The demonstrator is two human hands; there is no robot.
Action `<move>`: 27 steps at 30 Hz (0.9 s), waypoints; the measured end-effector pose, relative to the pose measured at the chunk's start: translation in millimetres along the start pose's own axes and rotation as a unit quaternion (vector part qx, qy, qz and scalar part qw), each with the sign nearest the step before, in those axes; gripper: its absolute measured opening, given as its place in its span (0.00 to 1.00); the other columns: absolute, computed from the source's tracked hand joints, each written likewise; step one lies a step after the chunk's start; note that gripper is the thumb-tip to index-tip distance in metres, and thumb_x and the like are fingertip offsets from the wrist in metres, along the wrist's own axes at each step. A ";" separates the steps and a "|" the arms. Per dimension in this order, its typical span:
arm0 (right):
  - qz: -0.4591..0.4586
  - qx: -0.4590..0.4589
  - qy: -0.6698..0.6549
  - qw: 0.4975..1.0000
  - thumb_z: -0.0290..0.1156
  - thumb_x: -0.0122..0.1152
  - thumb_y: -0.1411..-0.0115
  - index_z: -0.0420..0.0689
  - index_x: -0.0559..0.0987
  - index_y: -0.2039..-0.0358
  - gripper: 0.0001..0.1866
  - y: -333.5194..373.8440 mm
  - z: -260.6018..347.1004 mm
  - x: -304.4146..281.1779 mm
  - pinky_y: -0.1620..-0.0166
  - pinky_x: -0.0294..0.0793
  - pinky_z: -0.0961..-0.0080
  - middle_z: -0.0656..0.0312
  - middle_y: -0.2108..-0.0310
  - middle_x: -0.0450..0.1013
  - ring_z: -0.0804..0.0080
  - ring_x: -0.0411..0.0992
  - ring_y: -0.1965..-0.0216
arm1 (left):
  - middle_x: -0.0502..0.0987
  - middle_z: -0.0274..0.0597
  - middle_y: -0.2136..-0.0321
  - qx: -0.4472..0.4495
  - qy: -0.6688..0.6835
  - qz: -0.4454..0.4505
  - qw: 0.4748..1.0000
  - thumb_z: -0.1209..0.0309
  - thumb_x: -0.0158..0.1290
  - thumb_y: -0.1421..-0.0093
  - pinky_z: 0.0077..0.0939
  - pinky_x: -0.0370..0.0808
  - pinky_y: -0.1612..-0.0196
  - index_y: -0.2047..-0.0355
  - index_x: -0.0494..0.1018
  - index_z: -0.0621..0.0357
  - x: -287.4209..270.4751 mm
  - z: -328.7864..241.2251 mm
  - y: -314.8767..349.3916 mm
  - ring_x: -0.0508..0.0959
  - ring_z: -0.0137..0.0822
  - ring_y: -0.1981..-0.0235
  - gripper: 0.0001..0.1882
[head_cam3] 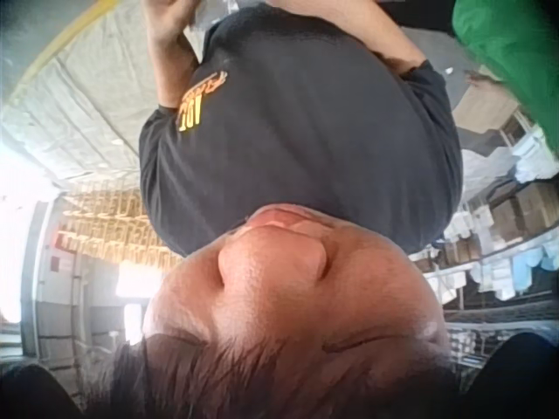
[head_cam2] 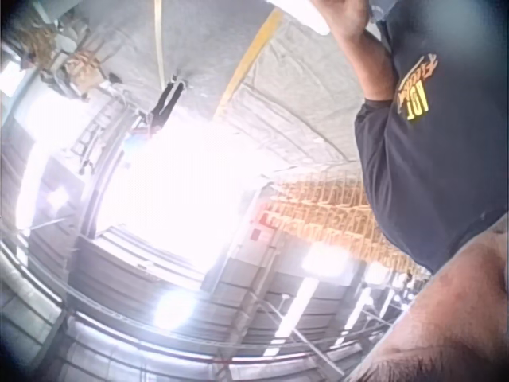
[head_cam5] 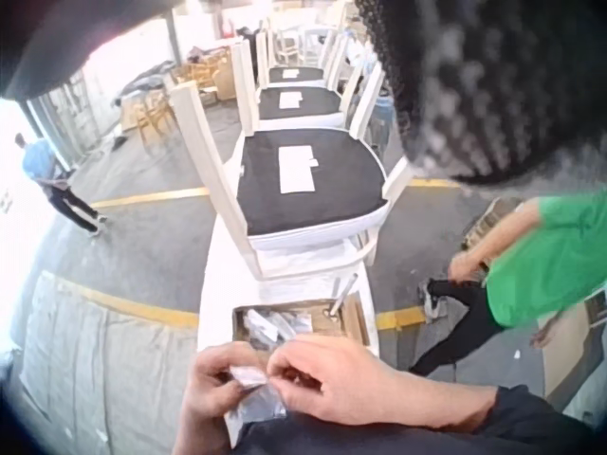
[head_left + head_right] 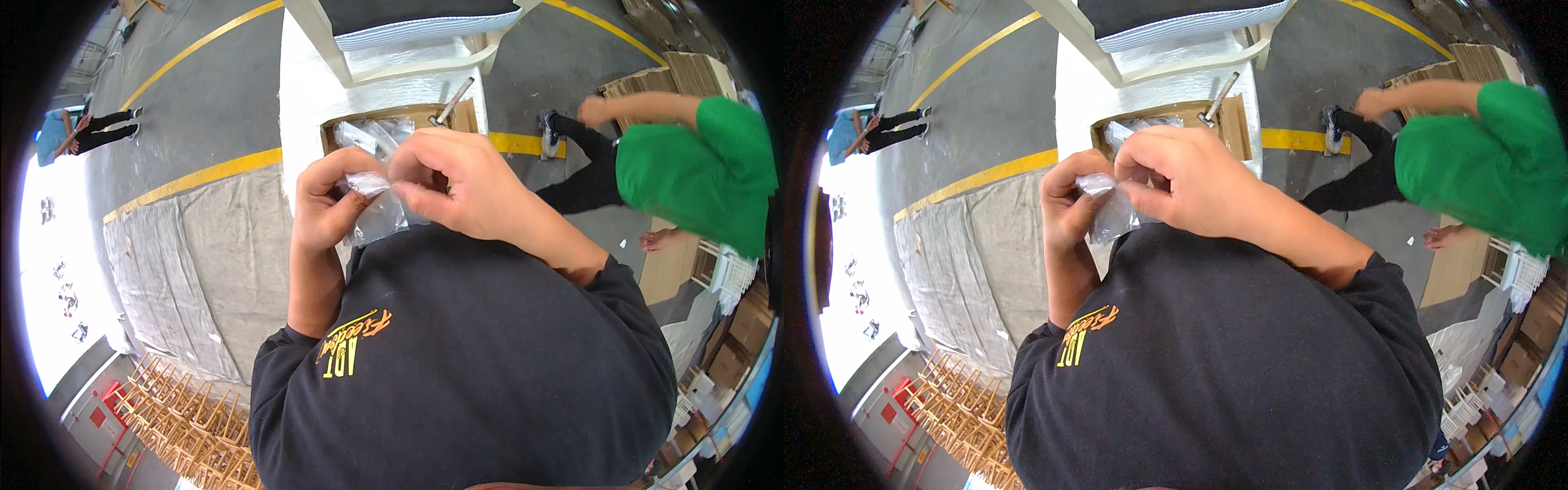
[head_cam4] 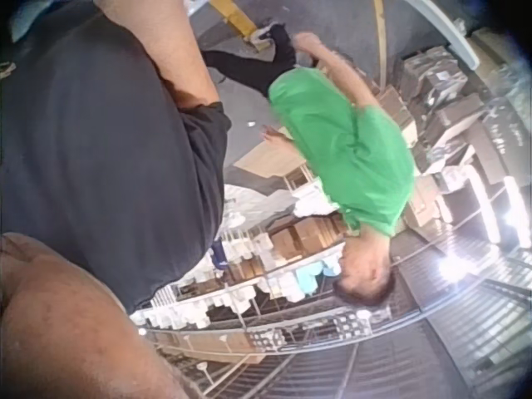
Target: The person picks up a white plastic chair, places it on a workbench, and then unpacks small hardware components from a plastic bag. They handle the chair and hardware throughout the clip.
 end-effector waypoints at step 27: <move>0.005 0.134 -0.113 0.985 0.26 0.64 0.41 0.37 0.81 0.66 0.06 -7.2 -35.4 -8.0 0.67 0.70 0.75 0.61 0.73 0.75 0.75 0.71 0.72 | 0.76 0.42 0.76 0.123 -0.296 -0.074 0.944 0.86 0.53 0.51 0.24 0.68 0.74 0.71 0.76 0.62 9.5 -35.6 -13.1 0.74 0.33 0.78 0.08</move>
Point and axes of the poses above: each hand's wrist, its own y-axis away from the middle knuckle, its own x-axis out of the palm, z = x × y, the point moved 9 cm from there along -y, towards the middle knuckle
